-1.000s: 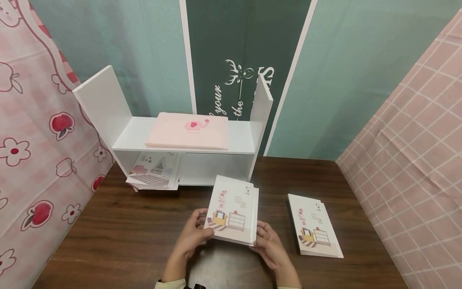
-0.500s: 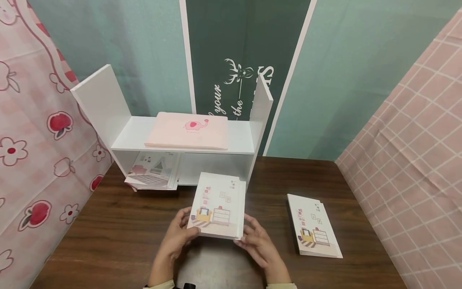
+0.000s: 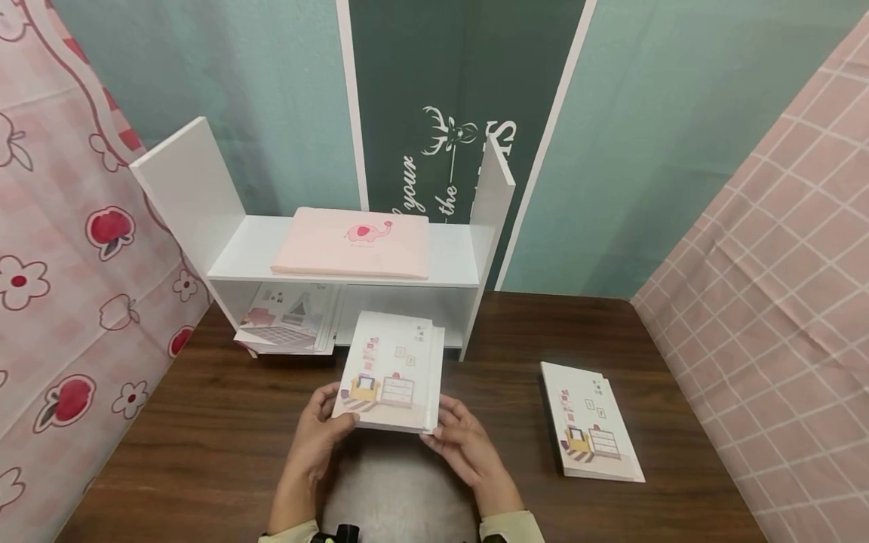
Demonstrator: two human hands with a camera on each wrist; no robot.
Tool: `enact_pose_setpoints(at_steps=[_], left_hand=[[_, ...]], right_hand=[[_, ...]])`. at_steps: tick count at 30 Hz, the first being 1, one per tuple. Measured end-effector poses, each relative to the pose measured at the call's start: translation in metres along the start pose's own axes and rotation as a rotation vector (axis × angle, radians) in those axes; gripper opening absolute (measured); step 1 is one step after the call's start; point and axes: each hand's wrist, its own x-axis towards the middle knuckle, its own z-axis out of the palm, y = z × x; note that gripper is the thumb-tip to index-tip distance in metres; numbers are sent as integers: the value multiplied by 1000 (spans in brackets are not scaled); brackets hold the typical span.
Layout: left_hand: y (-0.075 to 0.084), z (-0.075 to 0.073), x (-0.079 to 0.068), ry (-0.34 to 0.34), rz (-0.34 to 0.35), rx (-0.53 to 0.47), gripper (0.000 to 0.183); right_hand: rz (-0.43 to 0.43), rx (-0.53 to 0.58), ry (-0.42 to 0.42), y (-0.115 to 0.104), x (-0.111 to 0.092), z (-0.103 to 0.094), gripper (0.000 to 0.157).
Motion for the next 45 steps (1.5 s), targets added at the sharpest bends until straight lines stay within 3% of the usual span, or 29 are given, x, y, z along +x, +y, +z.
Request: enact_pose_setpoints(at_steps=[14, 33, 38, 45], left_hand=[[5, -11, 14, 86, 35, -43, 51], [10, -11, 33, 153, 71, -88, 43], [12, -12, 41, 168, 86, -138, 41], [17, -14, 52, 177, 103, -207, 39]], right_hand=[[-15, 20, -10, 0, 26, 11, 64], [-23, 56, 7, -2, 52, 19, 58], [-15, 49, 26, -5, 61, 23, 59], [-56, 94, 128, -4, 75, 32, 51]])
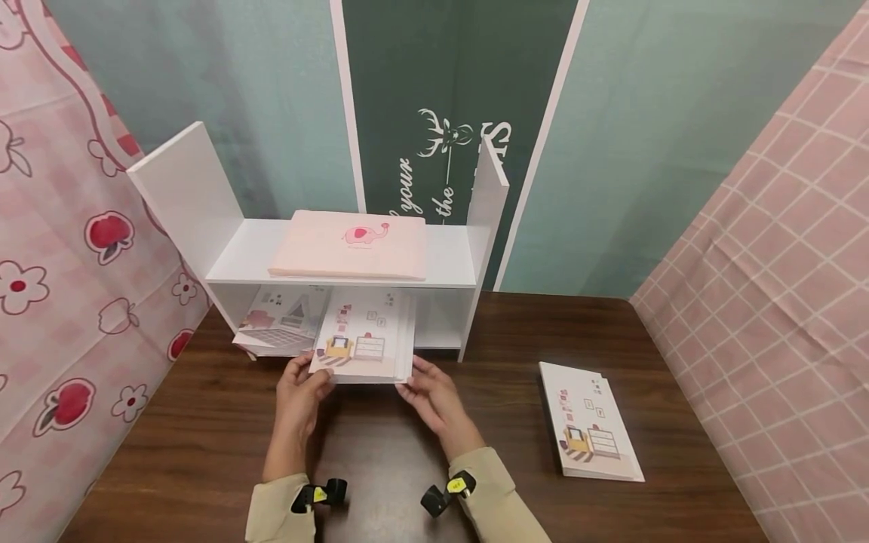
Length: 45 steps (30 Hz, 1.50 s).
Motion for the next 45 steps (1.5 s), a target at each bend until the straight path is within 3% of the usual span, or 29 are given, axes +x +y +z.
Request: enact_pose_setpoints(at_steps=[6, 14, 25, 33, 38, 45], left_hand=[[2, 3, 11, 33, -11, -63, 38], [3, 4, 20, 62, -20, -124, 34], [4, 8, 31, 112, -30, -33, 37], [6, 16, 33, 181, 6, -27, 39], [7, 18, 33, 263, 62, -36, 34], [0, 17, 36, 290, 78, 5, 35]], right_hand=[[-36, 81, 54, 4, 12, 7, 43], [-42, 127, 55, 3, 24, 13, 33], [-42, 204, 73, 4, 36, 11, 28], [-3, 152, 75, 0, 42, 15, 45], [26, 136, 78, -2, 41, 21, 44], [30, 60, 136, 2, 39, 21, 46]])
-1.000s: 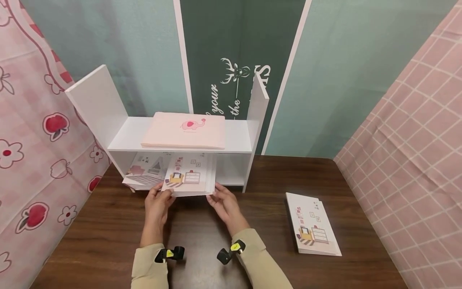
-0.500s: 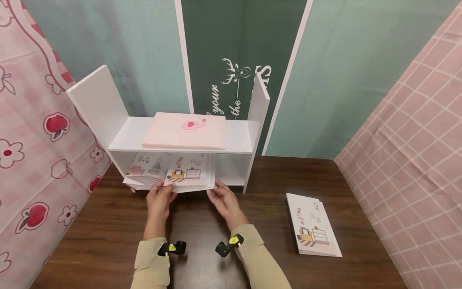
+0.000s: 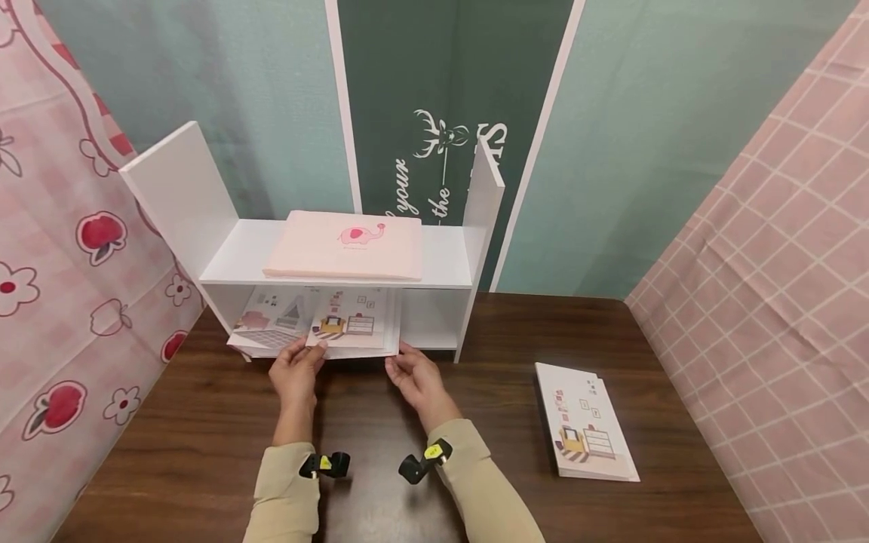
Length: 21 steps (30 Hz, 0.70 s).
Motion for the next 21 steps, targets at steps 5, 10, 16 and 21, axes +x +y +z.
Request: enact_pose_setpoints(at_steps=[5, 10, 16, 21], left_hand=[[-6, 1, 2, 50, 36, 38, 35], [-7, 0, 3, 109, 83, 74, 35], [-7, -4, 5, 95, 94, 148, 36], [-7, -5, 5, 61, 83, 156, 34]], right_hand=[[14, -6, 63, 4, 1, -3, 46], [33, 21, 44, 8, 1, -6, 46], [29, 52, 35, 10, -1, -7, 45], [37, -6, 46, 10, -5, -8, 45]])
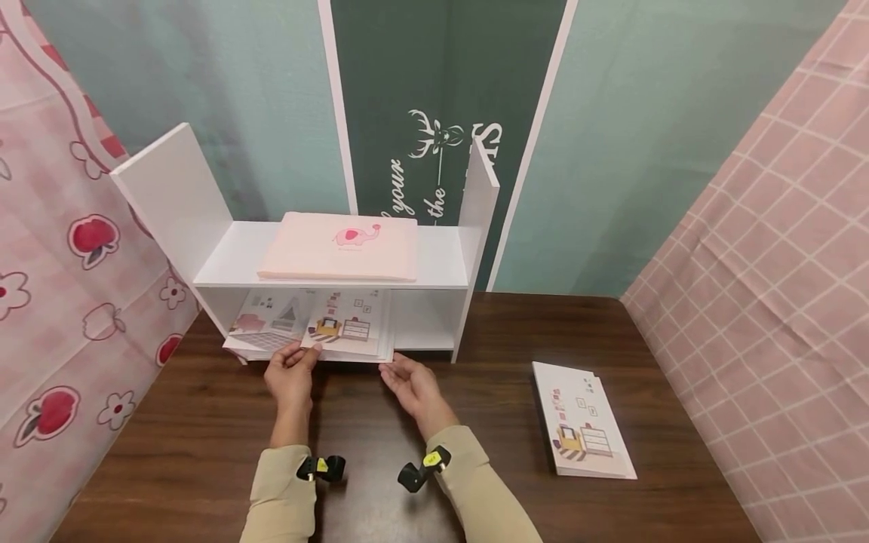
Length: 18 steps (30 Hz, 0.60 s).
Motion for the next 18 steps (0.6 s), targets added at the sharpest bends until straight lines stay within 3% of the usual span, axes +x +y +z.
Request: enact_pose_setpoints(at_steps=[5, 10, 14, 18], left_hand=[[5, -6, -7, -135, -60, 43, 36], [8, -16, -16, -262, -78, 206, 48], [11, -21, -22, -338, -62, 349, 55], [13, -24, -28, -392, 21, 498, 51]], right_hand=[[5, -170, 41, -4, -8, -3, 42], [-6, -339, 52, -7, -17, -6, 41], [-89, -652, 12, -9, -27, -8, 38], [-270, -1068, -100, -13, -36, -13, 29]])
